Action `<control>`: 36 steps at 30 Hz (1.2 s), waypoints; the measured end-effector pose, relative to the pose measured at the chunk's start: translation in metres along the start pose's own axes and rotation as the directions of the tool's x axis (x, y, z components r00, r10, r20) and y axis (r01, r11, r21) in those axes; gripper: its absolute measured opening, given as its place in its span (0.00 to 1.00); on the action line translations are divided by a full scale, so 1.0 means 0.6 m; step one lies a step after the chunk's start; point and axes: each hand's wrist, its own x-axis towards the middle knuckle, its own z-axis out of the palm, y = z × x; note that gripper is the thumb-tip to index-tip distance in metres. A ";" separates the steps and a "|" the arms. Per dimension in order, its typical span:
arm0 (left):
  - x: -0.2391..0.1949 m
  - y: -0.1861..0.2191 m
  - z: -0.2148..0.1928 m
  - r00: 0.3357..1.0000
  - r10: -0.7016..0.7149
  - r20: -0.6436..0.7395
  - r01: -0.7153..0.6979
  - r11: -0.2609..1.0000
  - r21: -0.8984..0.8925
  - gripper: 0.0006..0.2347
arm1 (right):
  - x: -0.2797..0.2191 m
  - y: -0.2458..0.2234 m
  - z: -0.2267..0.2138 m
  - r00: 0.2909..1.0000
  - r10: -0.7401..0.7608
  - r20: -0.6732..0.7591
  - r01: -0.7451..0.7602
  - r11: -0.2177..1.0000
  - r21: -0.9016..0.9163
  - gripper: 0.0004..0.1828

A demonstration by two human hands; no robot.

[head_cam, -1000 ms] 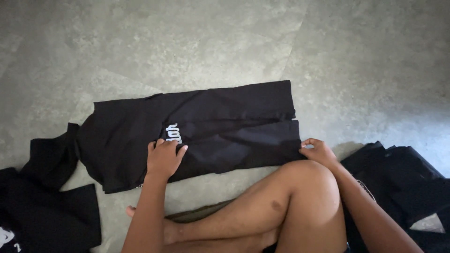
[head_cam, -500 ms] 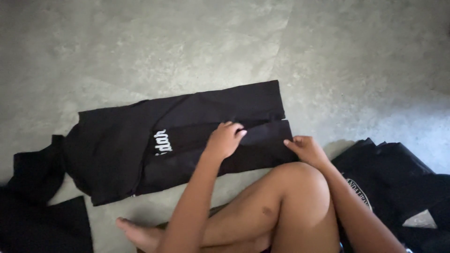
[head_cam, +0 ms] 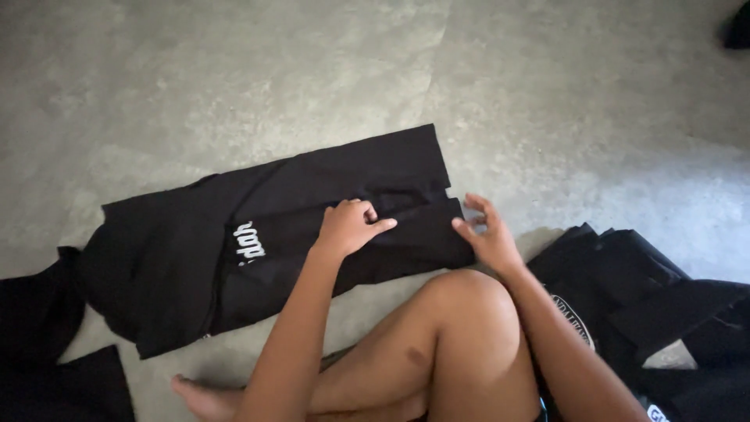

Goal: The person sits on the floor and folds two black long-sleeved shirts with white text. They smooth the fabric, fold the sleeves inward, fold the sides, and roll the shirts into compact bundles.

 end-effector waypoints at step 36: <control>-0.029 -0.199 0.034 0.782 0.199 -0.591 0.102 0.894 0.437 0.14 | 0.093 -0.104 0.034 0.914 -0.333 0.233 0.360 0.394 -0.846 0.17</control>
